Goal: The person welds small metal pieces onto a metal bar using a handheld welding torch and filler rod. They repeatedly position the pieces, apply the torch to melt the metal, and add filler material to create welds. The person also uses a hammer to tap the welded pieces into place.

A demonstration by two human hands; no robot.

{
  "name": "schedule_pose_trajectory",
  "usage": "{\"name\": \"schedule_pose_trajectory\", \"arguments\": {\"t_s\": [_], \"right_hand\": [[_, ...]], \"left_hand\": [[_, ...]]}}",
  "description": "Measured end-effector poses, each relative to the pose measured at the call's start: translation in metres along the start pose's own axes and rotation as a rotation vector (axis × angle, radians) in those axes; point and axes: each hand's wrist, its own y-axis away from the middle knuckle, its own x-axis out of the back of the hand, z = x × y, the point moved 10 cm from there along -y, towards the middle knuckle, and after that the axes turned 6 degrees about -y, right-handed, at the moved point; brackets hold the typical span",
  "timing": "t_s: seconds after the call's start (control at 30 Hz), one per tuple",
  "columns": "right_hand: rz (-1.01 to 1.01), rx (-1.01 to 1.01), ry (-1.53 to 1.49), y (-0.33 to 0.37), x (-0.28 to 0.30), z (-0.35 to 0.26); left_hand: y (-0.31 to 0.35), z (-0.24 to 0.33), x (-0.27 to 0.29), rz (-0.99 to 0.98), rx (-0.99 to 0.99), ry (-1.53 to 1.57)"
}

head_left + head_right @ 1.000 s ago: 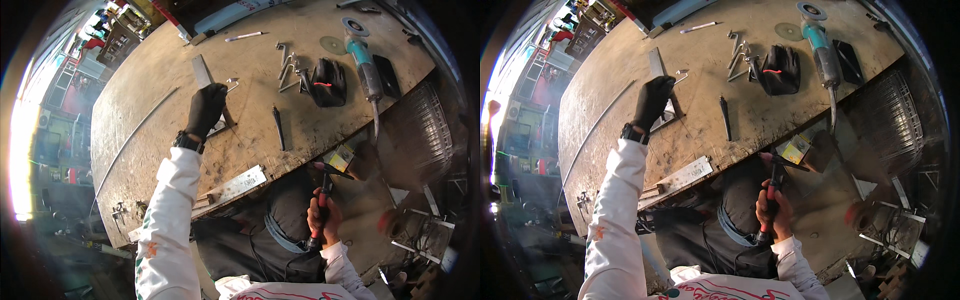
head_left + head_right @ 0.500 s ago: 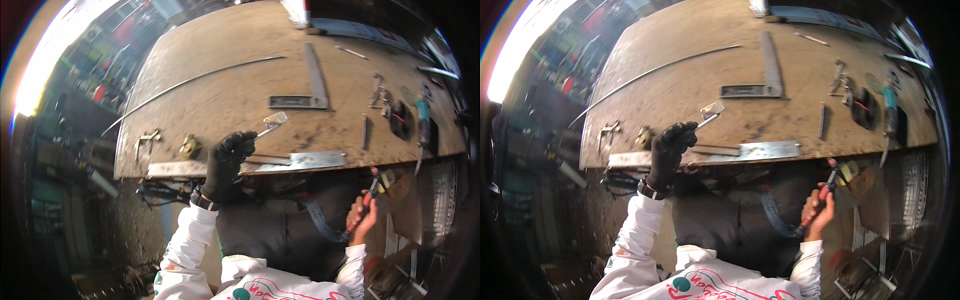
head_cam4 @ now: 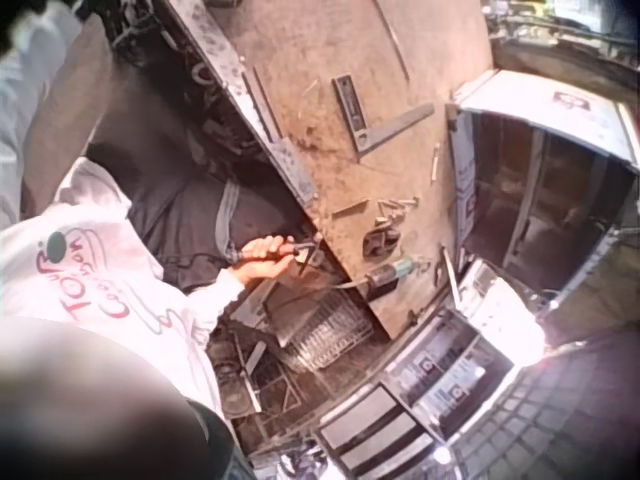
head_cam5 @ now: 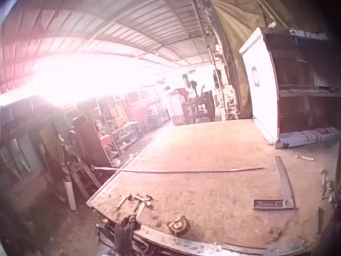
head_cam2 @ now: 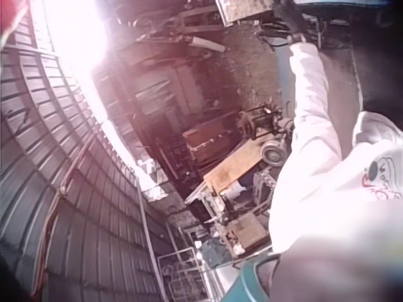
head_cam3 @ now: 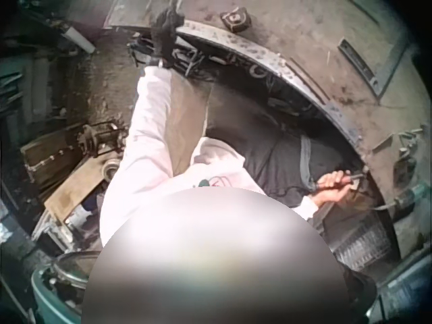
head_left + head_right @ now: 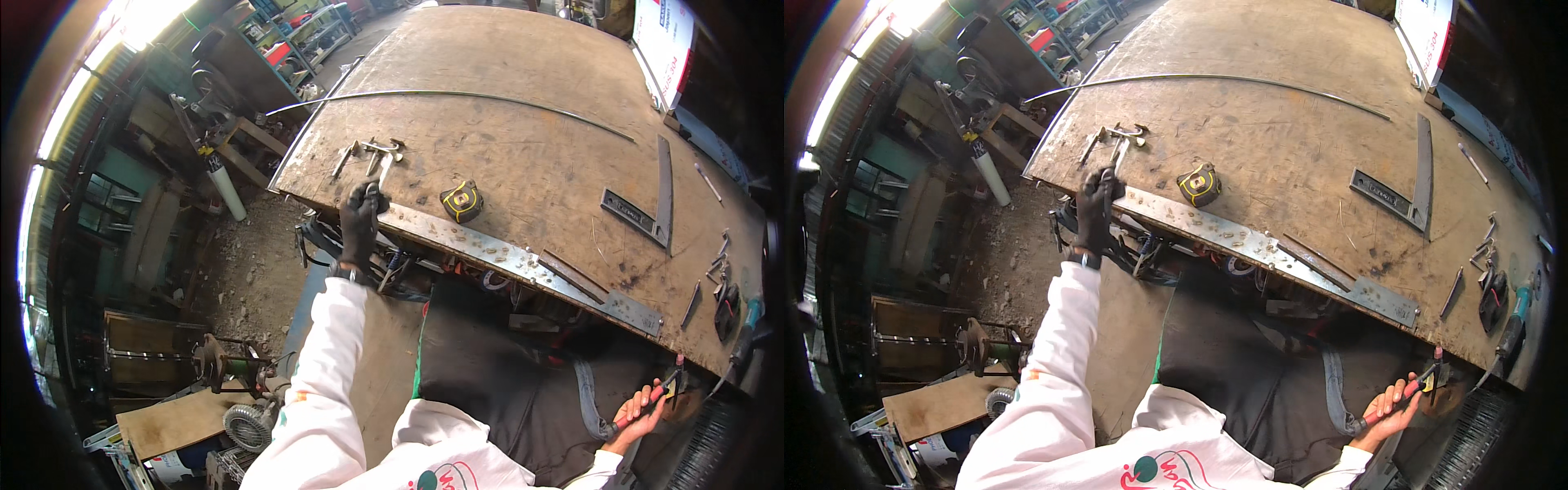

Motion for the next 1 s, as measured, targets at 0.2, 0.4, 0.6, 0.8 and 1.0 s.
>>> {"name": "schedule_pose_trajectory", "arguments": {"t_s": [0.2, 0.4, 0.6, 0.8, 1.0], "right_hand": [[-0.046, 0.003, 0.006, 0.003, -0.009, 0.002], [0.0, -0.012, -0.007, 0.003, -0.005, 0.001], [-0.082, -0.045, -0.059, 0.006, -0.011, -0.001], [-0.086, 0.026, -0.042, 0.004, -0.025, 0.003], [0.028, 0.063, 0.084, 0.004, -0.011, 0.014]], "left_hand": [[0.008, -0.028, -0.043, -0.03, -0.339, -1.246], [0.02, -0.042, -0.045, -0.016, -0.308, -1.298], [0.006, -0.066, -0.031, -0.287, -0.272, -1.151], [-0.012, -0.086, -0.028, -0.321, 0.015, -1.103], [0.014, -0.045, -0.037, 0.086, -0.328, -1.626]]}}
